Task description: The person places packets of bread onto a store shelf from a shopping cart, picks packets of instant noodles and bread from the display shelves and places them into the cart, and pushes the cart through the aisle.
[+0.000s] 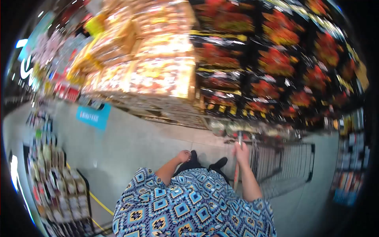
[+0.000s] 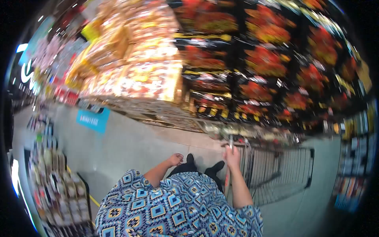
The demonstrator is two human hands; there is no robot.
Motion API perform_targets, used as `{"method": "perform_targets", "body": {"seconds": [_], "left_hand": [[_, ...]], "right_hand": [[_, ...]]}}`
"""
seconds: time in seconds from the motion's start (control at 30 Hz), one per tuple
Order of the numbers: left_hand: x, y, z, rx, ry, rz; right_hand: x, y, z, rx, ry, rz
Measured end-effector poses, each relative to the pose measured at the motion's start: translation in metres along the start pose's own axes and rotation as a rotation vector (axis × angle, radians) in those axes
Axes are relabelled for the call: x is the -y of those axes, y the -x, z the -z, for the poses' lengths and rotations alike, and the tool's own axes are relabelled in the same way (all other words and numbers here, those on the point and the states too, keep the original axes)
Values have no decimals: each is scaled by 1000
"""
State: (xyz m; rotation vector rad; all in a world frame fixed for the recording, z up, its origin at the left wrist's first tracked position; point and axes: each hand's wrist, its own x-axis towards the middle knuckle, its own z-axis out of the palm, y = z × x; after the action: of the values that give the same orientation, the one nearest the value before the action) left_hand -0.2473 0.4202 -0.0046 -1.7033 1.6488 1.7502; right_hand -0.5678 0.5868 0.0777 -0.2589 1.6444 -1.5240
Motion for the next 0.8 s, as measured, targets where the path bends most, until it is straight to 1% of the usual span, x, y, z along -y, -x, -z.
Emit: {"method": "perform_targets", "body": {"seconds": [0.03,0.1,0.13,0.23,0.3,0.47,0.53,0.57,0.6,0.63,0.67,0.7,0.73,0.8], "left_hand": [[6,-3,2,-9,17,-23],[15,-1,5,-47,62,-43],[29,-9,24,-62,52,-58],[51,-2,29,-144,178,-62],[65,10,43,-145,216,-57],[131,27,96,-229,304,9],[174,25,114,-240,316,27],[207,16,122,-244,212,-19],[233,12,134,-245,107,-63],[246,22,145,-245,112,-67],[257,33,155,-247,273,63],[267,45,163,-246,434,195],[279,56,173,-243,439,190],[309,74,188,-274,471,218]], "right_hand": [[-13,-7,2,22,-63,-15],[-4,-2,-2,-42,117,-35],[-7,-2,-20,-47,108,-37],[-6,2,-23,-23,78,-48],[-9,4,-28,12,104,-15],[-20,12,-50,-58,239,35],[-22,19,-57,-80,401,97],[-25,20,-60,-106,517,181],[-35,13,-56,-124,597,158],[-33,16,-62,-156,771,227],[-24,25,-72,-190,943,296],[-13,33,-83,-229,1039,150],[10,54,-112,-243,936,24],[-32,33,-96,-309,754,56]]}}
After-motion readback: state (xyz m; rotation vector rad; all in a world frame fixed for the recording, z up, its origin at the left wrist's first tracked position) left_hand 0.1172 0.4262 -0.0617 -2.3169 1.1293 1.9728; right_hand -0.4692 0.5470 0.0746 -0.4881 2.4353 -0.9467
